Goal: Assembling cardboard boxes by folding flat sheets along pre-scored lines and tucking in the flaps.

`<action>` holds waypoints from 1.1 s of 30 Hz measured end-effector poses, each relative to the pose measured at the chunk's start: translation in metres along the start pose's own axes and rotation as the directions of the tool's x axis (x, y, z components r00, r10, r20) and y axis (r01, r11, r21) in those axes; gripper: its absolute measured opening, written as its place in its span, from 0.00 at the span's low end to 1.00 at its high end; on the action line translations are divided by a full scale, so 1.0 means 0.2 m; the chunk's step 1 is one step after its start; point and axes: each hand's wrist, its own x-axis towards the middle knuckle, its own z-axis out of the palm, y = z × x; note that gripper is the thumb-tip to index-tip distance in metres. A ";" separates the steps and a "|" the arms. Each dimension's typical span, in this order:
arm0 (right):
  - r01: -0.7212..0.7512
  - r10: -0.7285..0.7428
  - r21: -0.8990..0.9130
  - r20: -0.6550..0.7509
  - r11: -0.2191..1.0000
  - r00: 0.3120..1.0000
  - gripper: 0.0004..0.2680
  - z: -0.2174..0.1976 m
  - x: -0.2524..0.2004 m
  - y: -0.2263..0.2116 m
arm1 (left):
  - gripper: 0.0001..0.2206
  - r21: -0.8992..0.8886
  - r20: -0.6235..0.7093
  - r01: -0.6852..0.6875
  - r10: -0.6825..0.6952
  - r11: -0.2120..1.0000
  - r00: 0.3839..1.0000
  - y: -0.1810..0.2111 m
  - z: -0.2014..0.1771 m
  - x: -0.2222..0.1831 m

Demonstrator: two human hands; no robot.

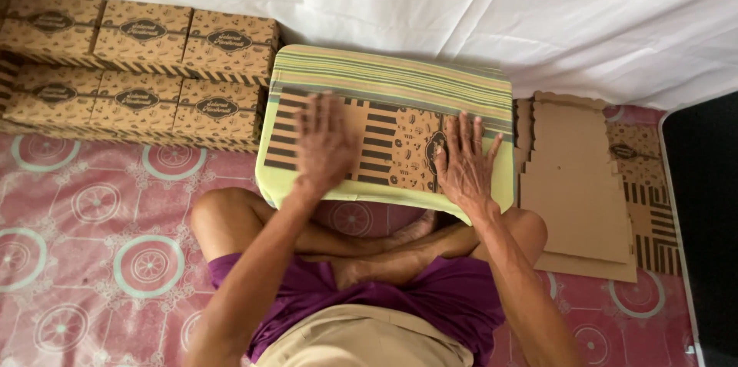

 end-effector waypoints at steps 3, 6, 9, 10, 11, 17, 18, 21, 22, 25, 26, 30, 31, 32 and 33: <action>0.096 -0.096 -0.023 -0.005 0.995 0.995 0.24 0.04 0.04 -0.01 | 0.29 -0.021 -0.047 -0.123 0.121 0.992 0.991 0.20 0.12 0.04; 0.167 -0.168 -0.054 -0.022 0.985 0.986 0.23 0.06 0.06 -0.11 | 0.30 -0.065 -0.112 -0.187 0.179 0.980 0.977 0.38 0.24 0.05; 0.220 -0.222 -0.034 -0.097 0.975 0.970 0.24 0.02 0.04 -0.25 | 0.29 -0.177 -0.297 -0.292 0.232 0.940 0.926 0.44 0.25 0.02; 0.223 -0.224 -0.016 -0.109 0.975 0.969 0.24 0.02 0.03 -0.25 | 0.29 -0.177 -0.335 -0.319 0.248 0.931 0.909 0.43 0.27 0.03; 0.227 -0.225 0.002 -0.121 0.974 0.967 0.24 0.02 0.03 -0.24 | 0.29 -0.176 -0.371 -0.345 0.263 0.922 0.891 0.42 0.28 0.03; 0.209 -0.198 0.096 -0.106 0.973 0.974 0.21 -0.03 0.03 -0.25 | 0.31 -0.180 -0.080 -0.241 0.230 0.954 0.970 0.16 0.07 0.02; 0.202 -0.192 0.103 -0.101 0.974 0.976 0.21 -0.03 0.03 -0.25 | 0.31 -0.177 -0.071 -0.244 0.234 0.954 0.970 0.10 0.03 0.02; 0.209 -0.193 0.134 -0.124 0.969 0.973 0.20 -0.05 0.03 -0.26 | 0.30 -0.147 0.003 -0.176 0.178 0.973 0.984 -0.04 -0.05 0.02; 0.216 -0.202 0.118 -0.122 0.969 0.972 0.20 -0.07 0.03 -0.26 | 0.30 -0.130 -0.002 -0.143 0.144 0.981 0.990 -0.08 -0.05 0.02; 0.212 -0.202 0.095 -0.106 0.973 0.974 0.20 -0.08 0.03 -0.26 | 0.30 -0.125 -0.014 -0.083 0.082 0.989 0.997 -0.19 -0.03 0.04; 0.202 -0.193 0.086 -0.101 0.976 0.976 0.21 -0.08 0.04 -0.26 | 0.29 -0.136 -0.027 -0.058 0.055 0.989 0.998 -0.23 -0.02 0.05; 0.189 -0.181 0.072 -0.096 0.979 0.979 0.21 -0.07 0.03 -0.26 | 0.29 -0.068 -0.060 -0.096 0.092 0.993 0.994 -0.39 0.03 0.05; 0.182 -0.175 0.083 -0.085 0.980 0.981 0.22 -0.07 0.03 -0.26 | 0.28 -0.069 -0.130 -0.092 0.082 0.993 0.988 -0.42 0.05 0.05; 0.177 -0.170 0.095 -0.072 0.980 0.983 0.22 -0.07 0.02 -0.25 | 0.27 -0.071 -0.199 -0.087 0.071 0.994 0.977 -0.44 0.06 0.04; 0.175 -0.169 0.095 -0.072 0.980 0.983 0.22 -0.06 0.03 -0.25 | 0.27 -0.071 -0.199 -0.088 0.073 0.994 0.977 -0.47 0.09 0.05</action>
